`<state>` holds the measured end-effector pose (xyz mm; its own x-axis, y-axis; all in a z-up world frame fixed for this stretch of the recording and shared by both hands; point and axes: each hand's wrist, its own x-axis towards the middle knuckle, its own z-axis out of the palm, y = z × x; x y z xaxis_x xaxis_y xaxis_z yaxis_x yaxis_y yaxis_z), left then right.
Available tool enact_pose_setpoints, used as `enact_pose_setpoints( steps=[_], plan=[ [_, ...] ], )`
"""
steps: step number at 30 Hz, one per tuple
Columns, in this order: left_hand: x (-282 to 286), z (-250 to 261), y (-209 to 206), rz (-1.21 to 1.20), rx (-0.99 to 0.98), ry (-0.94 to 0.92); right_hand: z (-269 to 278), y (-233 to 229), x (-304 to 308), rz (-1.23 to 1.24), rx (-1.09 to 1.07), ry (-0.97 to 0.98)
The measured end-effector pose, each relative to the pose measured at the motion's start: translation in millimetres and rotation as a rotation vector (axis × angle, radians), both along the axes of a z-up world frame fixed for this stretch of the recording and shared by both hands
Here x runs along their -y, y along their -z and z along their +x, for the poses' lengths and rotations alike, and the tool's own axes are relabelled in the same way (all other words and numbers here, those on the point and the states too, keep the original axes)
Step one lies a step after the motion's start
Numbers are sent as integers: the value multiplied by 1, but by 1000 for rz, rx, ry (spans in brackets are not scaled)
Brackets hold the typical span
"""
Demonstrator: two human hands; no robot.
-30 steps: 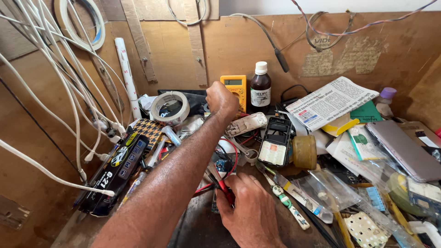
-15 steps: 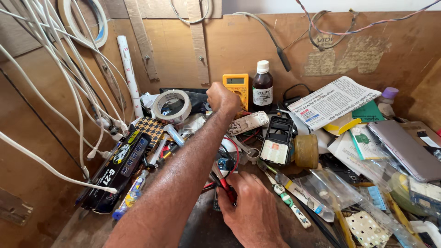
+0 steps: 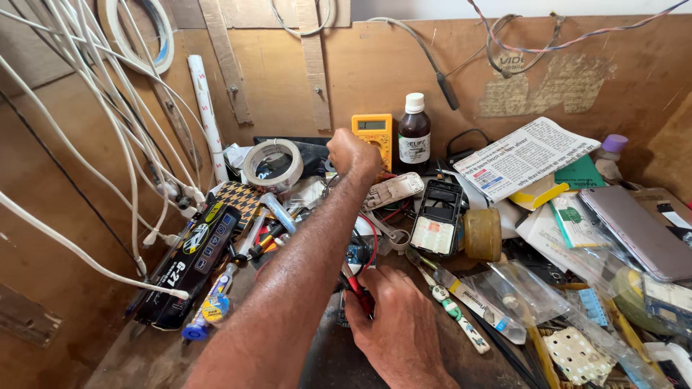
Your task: The person uses a multimeter to test a small circuit board, then uses a hot air gun to apply heat to the same board. The person handles the board and tools directly on a cluttered workbench.
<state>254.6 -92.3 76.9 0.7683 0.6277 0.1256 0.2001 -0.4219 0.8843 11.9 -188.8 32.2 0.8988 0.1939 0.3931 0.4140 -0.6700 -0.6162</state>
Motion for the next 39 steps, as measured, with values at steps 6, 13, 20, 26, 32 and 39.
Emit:
enact_pose_setpoints(
  steps=[6,13,20,26,32,39],
  plan=[
    [1,0,-5,-45,-37,-10,-2,-2,0,9,-2,17],
    [-36,-6,-25,-496,-105,154,-4,3,0,29,80,15],
    [-57,-100,-8,-770,385,414,-9,2,-1,34,37,39],
    [-57,-227,24,-590,460,471,-8,5,3,97,115,5],
    [-40,-262,41,-444,206,380,-8,7,1,232,50,16],
    [-51,-254,68,-572,309,477,-9,10,1,324,2,-7]
  ],
)
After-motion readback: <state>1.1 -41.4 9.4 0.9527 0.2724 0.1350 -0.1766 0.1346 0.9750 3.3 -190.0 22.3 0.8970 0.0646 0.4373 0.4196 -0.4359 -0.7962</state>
